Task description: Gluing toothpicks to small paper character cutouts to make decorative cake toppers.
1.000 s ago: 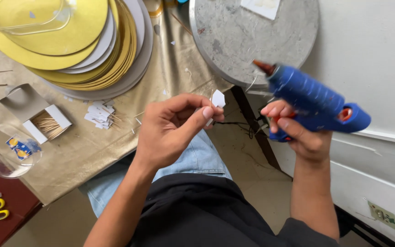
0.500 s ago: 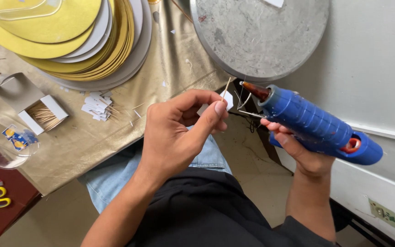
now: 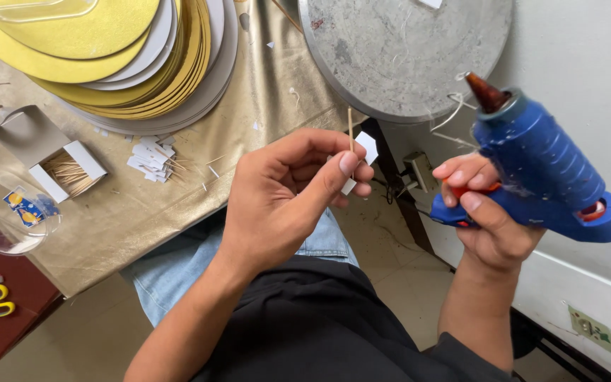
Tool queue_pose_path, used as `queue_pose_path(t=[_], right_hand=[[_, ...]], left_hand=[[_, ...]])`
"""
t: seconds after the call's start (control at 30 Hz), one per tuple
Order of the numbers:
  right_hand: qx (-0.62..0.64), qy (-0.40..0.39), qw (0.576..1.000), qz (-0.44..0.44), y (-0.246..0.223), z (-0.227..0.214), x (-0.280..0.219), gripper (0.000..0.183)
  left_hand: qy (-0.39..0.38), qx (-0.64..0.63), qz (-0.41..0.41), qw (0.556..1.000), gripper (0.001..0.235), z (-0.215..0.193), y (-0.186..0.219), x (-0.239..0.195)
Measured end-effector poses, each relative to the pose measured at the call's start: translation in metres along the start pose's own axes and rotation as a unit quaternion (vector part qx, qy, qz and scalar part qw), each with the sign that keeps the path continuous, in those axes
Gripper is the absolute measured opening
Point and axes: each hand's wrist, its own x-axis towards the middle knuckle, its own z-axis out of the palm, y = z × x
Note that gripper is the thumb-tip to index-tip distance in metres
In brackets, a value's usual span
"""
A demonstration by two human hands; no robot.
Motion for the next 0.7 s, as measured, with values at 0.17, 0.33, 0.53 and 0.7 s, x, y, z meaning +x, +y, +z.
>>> queue_pose_path(t=[0.17,0.33,0.53,0.7], right_hand=[[0.029,0.048,0.997,0.058,-0.001,0.005,-0.002,0.012],[0.037,0.023,0.997,0.057,0.002,0.008,-0.007,0.012],[-0.024,-0.022,0.999,0.02,0.004,0.009,-0.01,0.013],[-0.05,-0.071,0.996,-0.001,0.006,0.005,-0.014,0.011]], left_hand=[[-0.01,-0.009,0.004,1.0,0.023,-0.001,0.001,-0.002],[0.004,0.019,0.002,1.0,0.023,0.001,0.002,-0.005],[0.035,0.059,0.017,0.997,0.021,0.003,-0.001,-0.007],[0.017,0.059,0.031,0.998,0.021,0.005,0.001,-0.011]])
